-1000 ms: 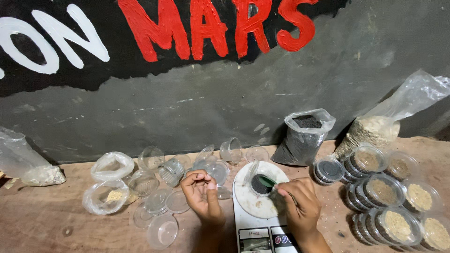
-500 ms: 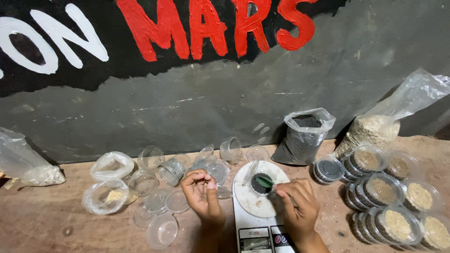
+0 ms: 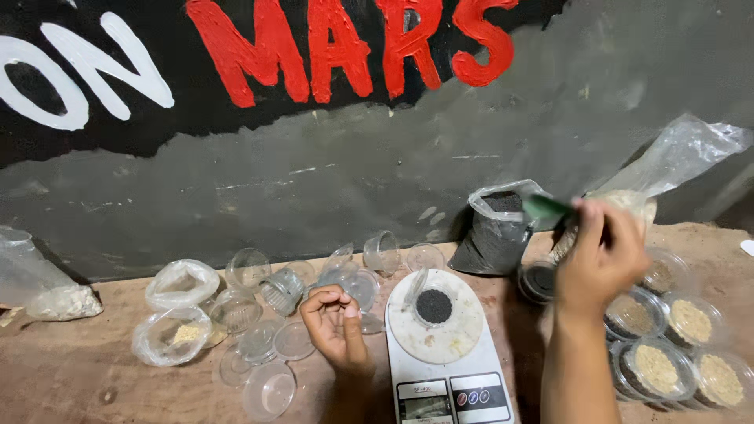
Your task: The person uses a small green spoon to transfer black soil from a bag onto an electronic scale, weighing it out and then transferring it into small plastic containers.
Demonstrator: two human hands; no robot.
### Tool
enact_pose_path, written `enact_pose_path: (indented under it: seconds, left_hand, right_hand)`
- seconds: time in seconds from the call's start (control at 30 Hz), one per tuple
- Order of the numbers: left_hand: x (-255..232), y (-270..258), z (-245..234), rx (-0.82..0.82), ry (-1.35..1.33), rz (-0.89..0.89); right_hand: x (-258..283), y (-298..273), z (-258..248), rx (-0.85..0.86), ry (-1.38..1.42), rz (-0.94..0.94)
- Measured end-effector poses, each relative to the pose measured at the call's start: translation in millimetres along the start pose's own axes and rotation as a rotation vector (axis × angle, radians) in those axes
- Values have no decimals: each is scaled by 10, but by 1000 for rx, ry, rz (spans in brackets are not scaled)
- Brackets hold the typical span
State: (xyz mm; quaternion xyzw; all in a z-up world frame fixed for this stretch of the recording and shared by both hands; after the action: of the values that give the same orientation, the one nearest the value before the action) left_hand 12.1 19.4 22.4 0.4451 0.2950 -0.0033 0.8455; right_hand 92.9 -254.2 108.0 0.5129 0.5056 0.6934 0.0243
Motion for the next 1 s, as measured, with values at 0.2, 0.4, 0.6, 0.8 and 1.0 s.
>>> enact_pose_path:
  seconds: [0.2,0.4,0.6,0.8,1.0]
  left_hand:
    - [-51,26,-8,24,5,-23]
    - [-45,29,-49,33,-12,-3]
    - [-59,39,-64,21,-36,-23]
    - [-99,58,-53,17,-60,-24]
    - [-107,73,-54,24,-27,-17]
  right_hand:
    - [-339,395,445,415,-246,199]
    - [-489,276,510,491,-60,534]
    - [-606,260,590,486,197,809]
    - [-737,276,526,457,149,924]
    - [-542,254,460,354,217,1032]
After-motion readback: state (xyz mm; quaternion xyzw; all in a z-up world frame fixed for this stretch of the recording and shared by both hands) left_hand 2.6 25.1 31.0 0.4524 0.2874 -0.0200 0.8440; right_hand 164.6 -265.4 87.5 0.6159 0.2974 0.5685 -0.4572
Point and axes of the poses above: each hand's wrist, its own y-axis towards the middle knuckle, its own z-axis out of the palm, x = y × z, the point moved 3 cm from there along y, towards the middle knuckle, and after that the axes turned 13 degrees about z, right-handed, at the moved point
